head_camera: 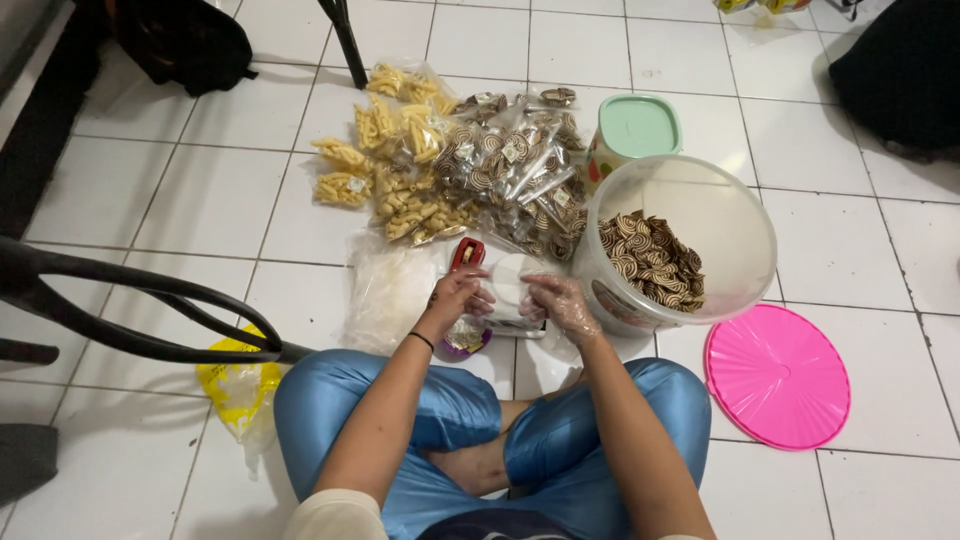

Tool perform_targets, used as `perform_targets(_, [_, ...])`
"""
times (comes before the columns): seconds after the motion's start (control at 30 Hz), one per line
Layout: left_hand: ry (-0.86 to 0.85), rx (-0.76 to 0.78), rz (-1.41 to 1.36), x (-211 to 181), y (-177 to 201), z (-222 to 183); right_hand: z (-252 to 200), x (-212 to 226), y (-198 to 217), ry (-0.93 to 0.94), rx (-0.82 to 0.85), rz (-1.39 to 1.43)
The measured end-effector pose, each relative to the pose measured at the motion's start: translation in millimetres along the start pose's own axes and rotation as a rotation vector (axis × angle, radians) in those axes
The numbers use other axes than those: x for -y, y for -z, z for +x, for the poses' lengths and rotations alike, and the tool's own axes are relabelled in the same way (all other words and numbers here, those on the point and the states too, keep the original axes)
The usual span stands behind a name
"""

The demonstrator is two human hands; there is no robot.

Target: Packing cookies from a large container into small plastic bags and weighing them on a digital scale.

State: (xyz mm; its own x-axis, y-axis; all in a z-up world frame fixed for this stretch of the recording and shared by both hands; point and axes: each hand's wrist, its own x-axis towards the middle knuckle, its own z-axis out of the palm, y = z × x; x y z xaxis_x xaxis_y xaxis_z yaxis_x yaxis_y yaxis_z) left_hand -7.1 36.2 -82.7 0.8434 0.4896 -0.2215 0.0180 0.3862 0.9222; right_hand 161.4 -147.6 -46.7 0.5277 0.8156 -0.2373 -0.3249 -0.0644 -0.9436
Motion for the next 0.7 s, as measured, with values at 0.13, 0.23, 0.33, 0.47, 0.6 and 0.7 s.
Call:
perform_targets(0.13, [0.029,0.003,-0.003,-8,-2,-7,3,-13,2,-0.003,0.008,-0.018])
perform_targets(0.23, [0.03,0.017,-0.014,-6,1,-6,4,-17,4,0.048,-0.012,-0.047])
perform_targets(0.33, [0.018,0.026,-0.019,-7,1,-8,-2,-6,0,0.066,0.001,-0.01])
perform_targets(0.47, [0.01,0.013,-0.053,-1,5,-2,-8,0,-4,0.055,-0.015,0.017])
perform_targets(0.6, [0.031,-0.024,-0.144,3,12,0,-1,-13,5,0.018,-0.028,0.137])
perform_targets(0.7, [0.035,-0.023,-0.141,-1,13,-2,4,-19,13,0.009,-0.04,0.207])
